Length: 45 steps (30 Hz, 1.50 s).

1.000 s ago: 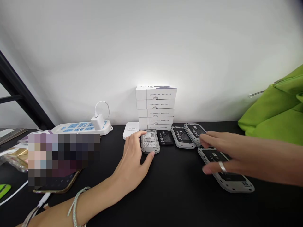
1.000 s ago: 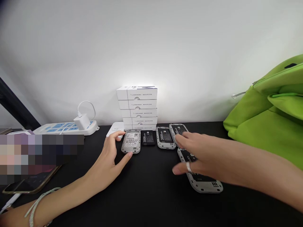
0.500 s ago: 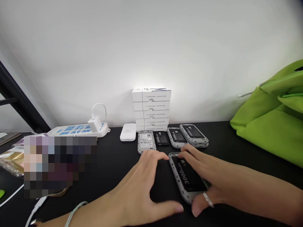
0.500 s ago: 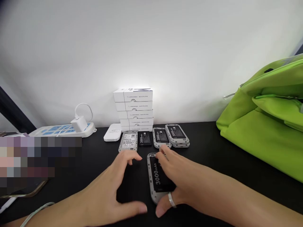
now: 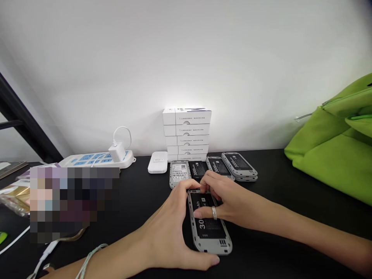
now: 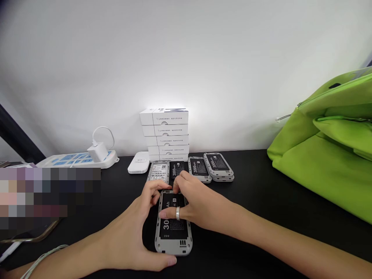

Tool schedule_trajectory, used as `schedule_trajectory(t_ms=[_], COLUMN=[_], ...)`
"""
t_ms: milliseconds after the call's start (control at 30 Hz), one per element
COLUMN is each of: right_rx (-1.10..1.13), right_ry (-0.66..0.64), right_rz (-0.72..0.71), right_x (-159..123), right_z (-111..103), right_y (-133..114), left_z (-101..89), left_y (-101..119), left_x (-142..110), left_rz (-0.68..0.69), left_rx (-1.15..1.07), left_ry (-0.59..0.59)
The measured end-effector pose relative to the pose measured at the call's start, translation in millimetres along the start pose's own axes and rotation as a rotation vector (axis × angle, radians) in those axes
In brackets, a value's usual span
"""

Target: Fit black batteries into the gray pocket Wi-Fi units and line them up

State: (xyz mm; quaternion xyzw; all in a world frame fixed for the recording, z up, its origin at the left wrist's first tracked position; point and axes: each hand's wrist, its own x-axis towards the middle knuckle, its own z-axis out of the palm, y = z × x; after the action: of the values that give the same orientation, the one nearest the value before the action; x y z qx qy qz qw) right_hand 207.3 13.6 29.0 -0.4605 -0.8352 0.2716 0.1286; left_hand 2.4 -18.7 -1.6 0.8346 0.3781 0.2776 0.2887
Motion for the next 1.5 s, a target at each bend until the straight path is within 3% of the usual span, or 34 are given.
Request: schedule_trajectory(t_ms=[200,300,400,533,633,767,900,1000,1100,1200,1400,1500], right_rx=[0.088,0.227,0.522,0.836,0.73,0.536,0.38,0.116,-0.12,-0.213,-0.272,-0.26], right_ry=[0.161,0.062,-0.05,0.193,0.347,0.314,0.272,0.262,0.12,0.016,0.153,0.176], right_rz=[-0.143,-0.212,-0.233,-0.169,-0.021,0.137,-0.01,-0.065,-0.121,-0.139,-0.171,-0.176], right_x=[-4.6,-9.3,-5.9,9.8,20.4,30.8,37.6,36.1,30.8,28.5,36.2,37.4], right_z=[-6.2,-17.6,-21.5,-20.0,-21.9,-22.9,-18.5,-18.5,-22.5,-23.8,-9.8,-13.1], right_y=[-15.6,-24.8,-22.6,-4.4,12.4,33.5,44.9,42.9,39.1,40.6,48.7,47.9], left_z=[2.1,0.6,-2.0,-4.5,-4.5,-2.8,-3.3,-4.9,-5.5,-4.9,-4.5,-4.9], left_y=[-3.6,-8.4,-10.8,-10.8,-12.2,-16.2,-19.4,-21.4,-24.2,-27.3,-31.2,-31.8], left_x=[3.0,5.6,7.5,10.0,12.4,14.6,15.4,16.3,17.3,17.9,17.6,17.8], left_rz=[0.129,0.109,0.028,-0.094,-0.196,-0.264,-0.306,-0.318,-0.31,-0.297,-0.275,-0.254], left_rx=[0.026,0.033,0.007,-0.002,0.033,0.012,0.012,0.025,0.022,0.017,0.044,0.049], left_ry=[0.155,0.257,0.287,0.354,0.399,0.427,0.375,0.326,0.321,0.327,0.325,0.326])
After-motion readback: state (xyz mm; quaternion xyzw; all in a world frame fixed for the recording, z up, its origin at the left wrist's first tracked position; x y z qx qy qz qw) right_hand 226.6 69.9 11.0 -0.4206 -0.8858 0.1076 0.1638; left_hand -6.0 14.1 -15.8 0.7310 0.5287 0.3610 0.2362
